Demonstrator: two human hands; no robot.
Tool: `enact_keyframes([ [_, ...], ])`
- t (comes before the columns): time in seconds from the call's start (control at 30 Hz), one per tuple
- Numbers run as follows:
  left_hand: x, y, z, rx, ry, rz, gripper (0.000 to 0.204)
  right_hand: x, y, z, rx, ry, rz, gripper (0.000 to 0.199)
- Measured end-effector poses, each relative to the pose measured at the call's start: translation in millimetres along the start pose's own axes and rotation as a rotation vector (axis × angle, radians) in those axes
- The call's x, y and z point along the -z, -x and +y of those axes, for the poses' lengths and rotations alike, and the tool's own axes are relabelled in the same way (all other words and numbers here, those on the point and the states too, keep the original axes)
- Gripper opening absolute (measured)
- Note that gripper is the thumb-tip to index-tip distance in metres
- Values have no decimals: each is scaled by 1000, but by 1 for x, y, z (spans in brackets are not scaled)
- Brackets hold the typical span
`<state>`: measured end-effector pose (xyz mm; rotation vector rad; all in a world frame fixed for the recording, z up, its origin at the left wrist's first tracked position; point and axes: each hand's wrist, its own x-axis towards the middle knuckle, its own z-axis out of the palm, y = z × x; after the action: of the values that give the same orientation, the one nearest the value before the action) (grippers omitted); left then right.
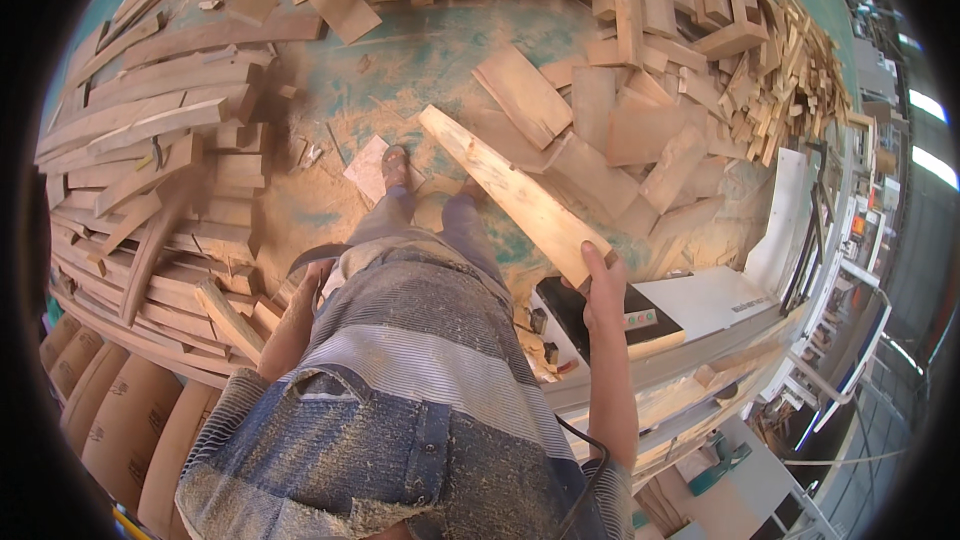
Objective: The person picks up a wooden plank, inspects it, and places it on a table saw. They then push the plank through the saw to cut it and measure the resulting piece with a tape measure before discarding it.
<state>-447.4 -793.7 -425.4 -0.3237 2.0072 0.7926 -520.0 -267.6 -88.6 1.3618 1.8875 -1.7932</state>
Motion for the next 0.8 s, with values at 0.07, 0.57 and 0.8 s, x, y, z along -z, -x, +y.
enact_keyframes([
  [0.07, 4, -3, 0, -6, -4, 1, 28, -4, 4, 1, 23, 10, 6, 52],
  [0.57, 17, -18, 11, -52, 1, -8, 27, 3, 0, 31, 98, -31, 66, 60],
  [0.8, 17, -30, 33, -120, 41, 19, 27, -1, -1, 18, 111, 7, 108, 58],
])
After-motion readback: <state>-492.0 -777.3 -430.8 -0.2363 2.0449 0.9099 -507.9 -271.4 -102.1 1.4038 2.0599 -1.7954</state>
